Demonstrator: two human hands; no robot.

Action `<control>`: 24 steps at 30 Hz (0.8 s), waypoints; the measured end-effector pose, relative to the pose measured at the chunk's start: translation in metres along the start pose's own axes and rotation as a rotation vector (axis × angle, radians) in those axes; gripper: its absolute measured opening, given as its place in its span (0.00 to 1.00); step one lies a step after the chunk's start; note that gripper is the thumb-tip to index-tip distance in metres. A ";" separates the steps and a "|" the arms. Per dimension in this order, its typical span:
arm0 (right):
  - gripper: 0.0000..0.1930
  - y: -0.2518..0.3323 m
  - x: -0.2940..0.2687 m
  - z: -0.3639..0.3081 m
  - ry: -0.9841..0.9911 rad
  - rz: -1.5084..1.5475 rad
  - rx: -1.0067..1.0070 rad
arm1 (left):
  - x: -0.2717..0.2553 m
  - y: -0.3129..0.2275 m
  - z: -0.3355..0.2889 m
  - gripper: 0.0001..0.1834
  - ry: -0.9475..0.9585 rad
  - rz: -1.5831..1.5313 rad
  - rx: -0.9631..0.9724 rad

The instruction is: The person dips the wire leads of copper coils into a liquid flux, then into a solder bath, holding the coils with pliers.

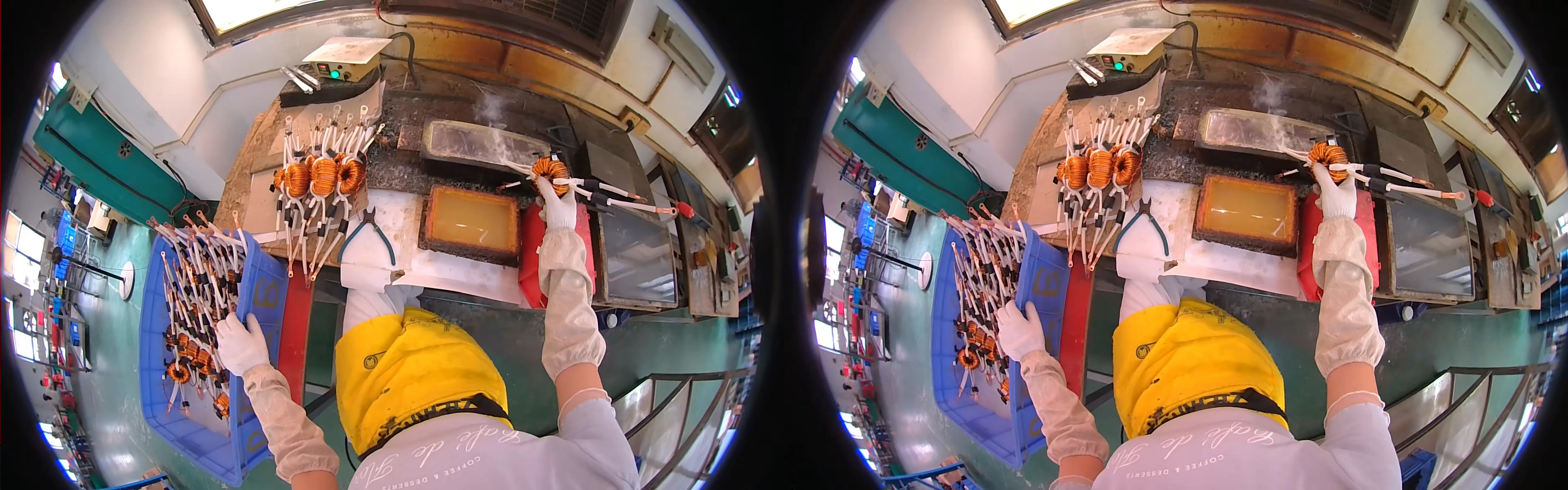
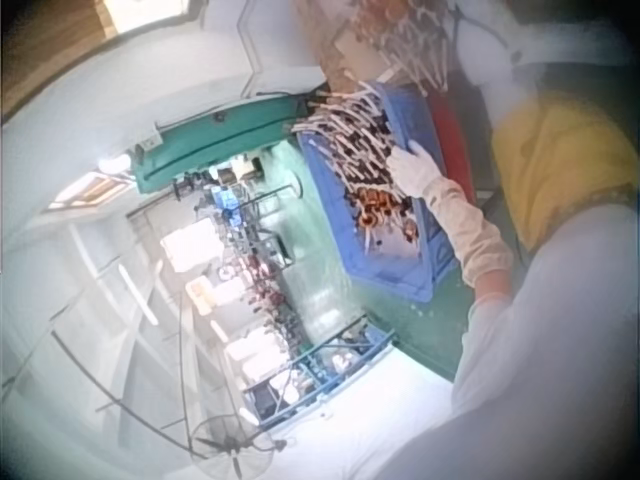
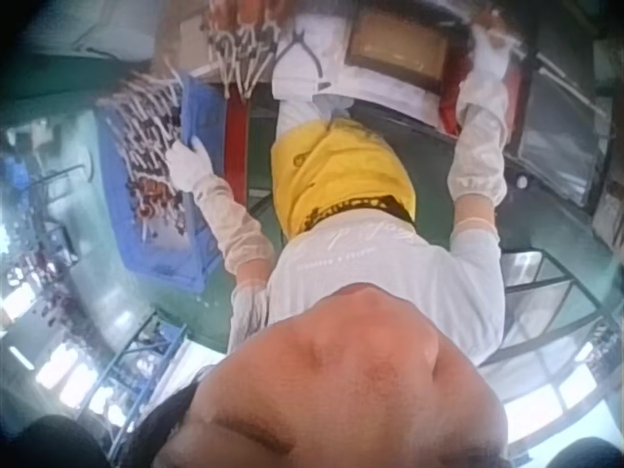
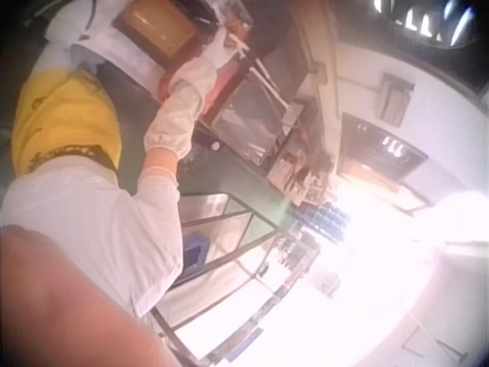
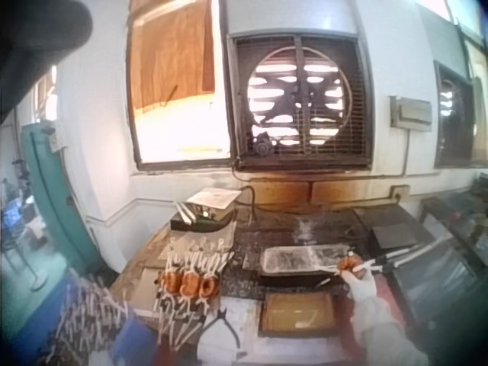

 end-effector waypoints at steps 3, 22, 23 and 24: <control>0.19 0.001 0.000 -0.002 0.010 -0.011 -0.011 | 0.000 0.000 0.000 0.16 0.008 0.004 0.001; 0.20 -0.001 -0.005 0.000 -0.005 -0.082 -0.019 | 0.002 0.000 -0.001 0.16 -0.008 0.008 0.008; 0.20 -0.001 -0.004 0.000 -0.005 -0.088 -0.015 | 0.002 0.000 -0.001 0.16 -0.013 0.006 0.009; 0.20 -0.001 -0.004 0.000 -0.005 -0.093 -0.010 | 0.002 0.000 0.000 0.16 -0.014 0.006 0.010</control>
Point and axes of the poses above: each hand's wrist, its own z-axis towards the middle knuckle, its own x-axis out of the palm, y = z × x, the point moved 6 cm from there along z, towards the middle knuckle, and after that the axes turned 8 degrees about z, right-handed, at the moved point
